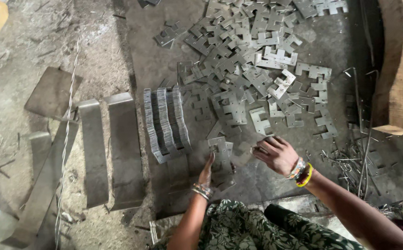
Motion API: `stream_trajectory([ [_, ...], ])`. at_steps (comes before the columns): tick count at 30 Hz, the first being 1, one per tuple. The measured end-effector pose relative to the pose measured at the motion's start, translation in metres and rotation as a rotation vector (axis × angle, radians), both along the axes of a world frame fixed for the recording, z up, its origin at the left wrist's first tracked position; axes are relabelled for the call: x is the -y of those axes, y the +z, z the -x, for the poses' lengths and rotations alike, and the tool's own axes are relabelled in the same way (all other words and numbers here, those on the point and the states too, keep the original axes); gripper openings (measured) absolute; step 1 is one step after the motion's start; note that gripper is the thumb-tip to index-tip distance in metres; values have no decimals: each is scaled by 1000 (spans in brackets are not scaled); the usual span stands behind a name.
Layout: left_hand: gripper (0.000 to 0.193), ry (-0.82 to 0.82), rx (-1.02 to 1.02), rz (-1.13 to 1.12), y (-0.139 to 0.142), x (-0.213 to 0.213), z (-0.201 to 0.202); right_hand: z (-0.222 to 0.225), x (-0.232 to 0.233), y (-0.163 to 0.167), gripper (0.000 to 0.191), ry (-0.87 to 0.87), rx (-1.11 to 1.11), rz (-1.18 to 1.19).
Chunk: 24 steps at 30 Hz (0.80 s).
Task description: The person picks up small metal brackets from a pile on the floor and stacks them into neat piles. The person repeatedly picks, aligns, and stacks the brackets, creating multiple organized stacks.
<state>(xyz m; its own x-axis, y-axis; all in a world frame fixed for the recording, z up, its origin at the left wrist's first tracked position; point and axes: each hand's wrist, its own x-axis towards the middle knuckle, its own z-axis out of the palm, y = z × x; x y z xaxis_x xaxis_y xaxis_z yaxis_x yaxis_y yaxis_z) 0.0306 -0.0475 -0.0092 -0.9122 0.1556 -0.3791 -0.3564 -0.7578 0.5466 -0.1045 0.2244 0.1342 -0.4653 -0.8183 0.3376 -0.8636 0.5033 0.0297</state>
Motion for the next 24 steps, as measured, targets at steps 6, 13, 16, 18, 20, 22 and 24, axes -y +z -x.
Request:
stream_trajectory([
  [6, 101, 43, 244, 226, 33, -16, 11, 18, 6, -11, 51, -471, 323, -79],
  [13, 116, 79, 321, 134, 61, -15, 11, 31, 16, -16, 61, -713, 477, -242],
  [16, 116, 81, 317, 54, 67, -13, 8, 25, 14, -13, 62, -660, 495, -355],
  [18, 116, 59, 327, 40, 70, -11, 6, 17, 10, -8, 55, -647, 479, -371],
  [20, 114, 27, 352, 61, 70, -9, 5, 7, 5, -2, 41, -702, 465, -352],
  [22, 112, 34, 367, 9, 69, -8, 6, -4, 1, 5, 48, -643, 545, -280],
  [24, 113, 24, 311, -10, 66, -6, 9, -15, -2, 12, 56, -403, 396, -69],
])
